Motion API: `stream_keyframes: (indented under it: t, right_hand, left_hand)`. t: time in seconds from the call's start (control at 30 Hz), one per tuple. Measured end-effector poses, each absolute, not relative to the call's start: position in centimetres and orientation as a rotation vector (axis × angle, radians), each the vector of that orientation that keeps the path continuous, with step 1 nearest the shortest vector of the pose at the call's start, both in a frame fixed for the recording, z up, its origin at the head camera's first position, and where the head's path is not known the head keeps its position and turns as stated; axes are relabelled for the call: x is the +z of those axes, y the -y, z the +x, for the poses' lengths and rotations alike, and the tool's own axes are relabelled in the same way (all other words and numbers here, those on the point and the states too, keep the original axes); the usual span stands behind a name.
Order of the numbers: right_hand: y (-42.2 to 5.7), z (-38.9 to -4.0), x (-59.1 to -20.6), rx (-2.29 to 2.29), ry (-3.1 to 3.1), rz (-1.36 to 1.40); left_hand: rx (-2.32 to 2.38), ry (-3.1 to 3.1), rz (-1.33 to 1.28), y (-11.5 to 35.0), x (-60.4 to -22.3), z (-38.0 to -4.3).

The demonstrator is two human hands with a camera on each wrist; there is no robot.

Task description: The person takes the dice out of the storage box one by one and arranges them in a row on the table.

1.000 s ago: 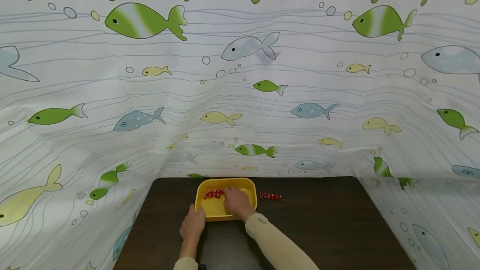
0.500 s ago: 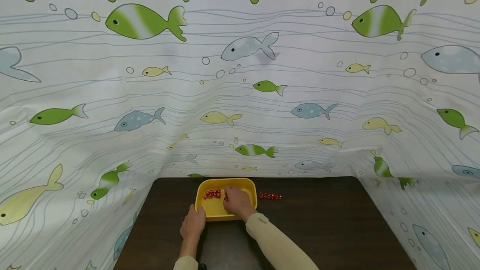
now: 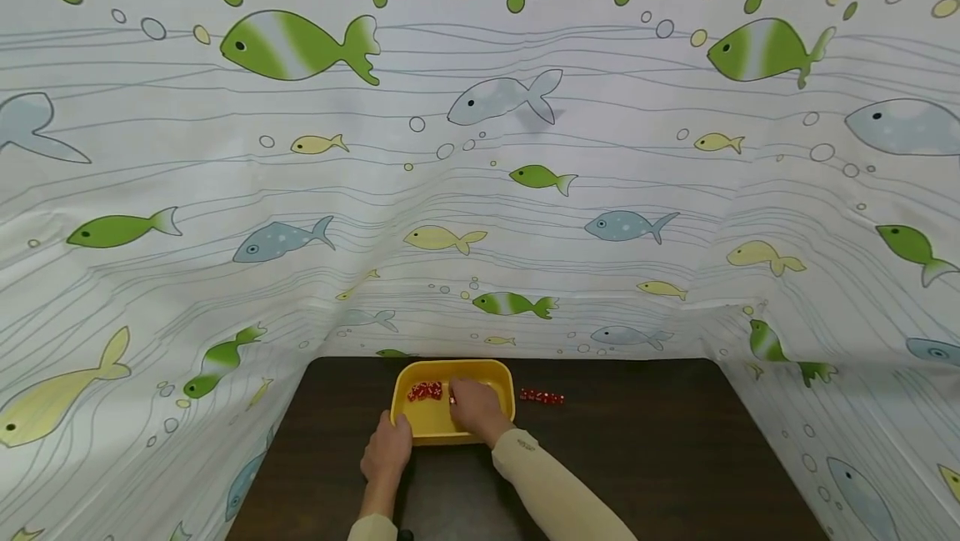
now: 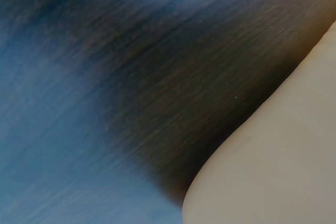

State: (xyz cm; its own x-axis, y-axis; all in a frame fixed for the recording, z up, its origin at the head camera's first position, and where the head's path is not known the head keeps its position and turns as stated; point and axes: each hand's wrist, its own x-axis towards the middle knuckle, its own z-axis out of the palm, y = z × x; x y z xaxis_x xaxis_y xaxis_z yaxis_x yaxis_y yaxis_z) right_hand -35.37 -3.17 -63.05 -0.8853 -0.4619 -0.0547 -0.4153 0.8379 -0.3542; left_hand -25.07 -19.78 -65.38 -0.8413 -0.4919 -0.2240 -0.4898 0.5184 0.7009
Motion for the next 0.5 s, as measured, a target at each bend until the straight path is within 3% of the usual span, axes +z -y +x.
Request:
stream_keyframes:
  t: [0.5]
  right_hand:
    - [2.23,-35.01,-62.45,-0.601,-2.872,-0.655]
  left_hand:
    - [-1.269,2.728,0.888,19.69,-65.23,-25.12]
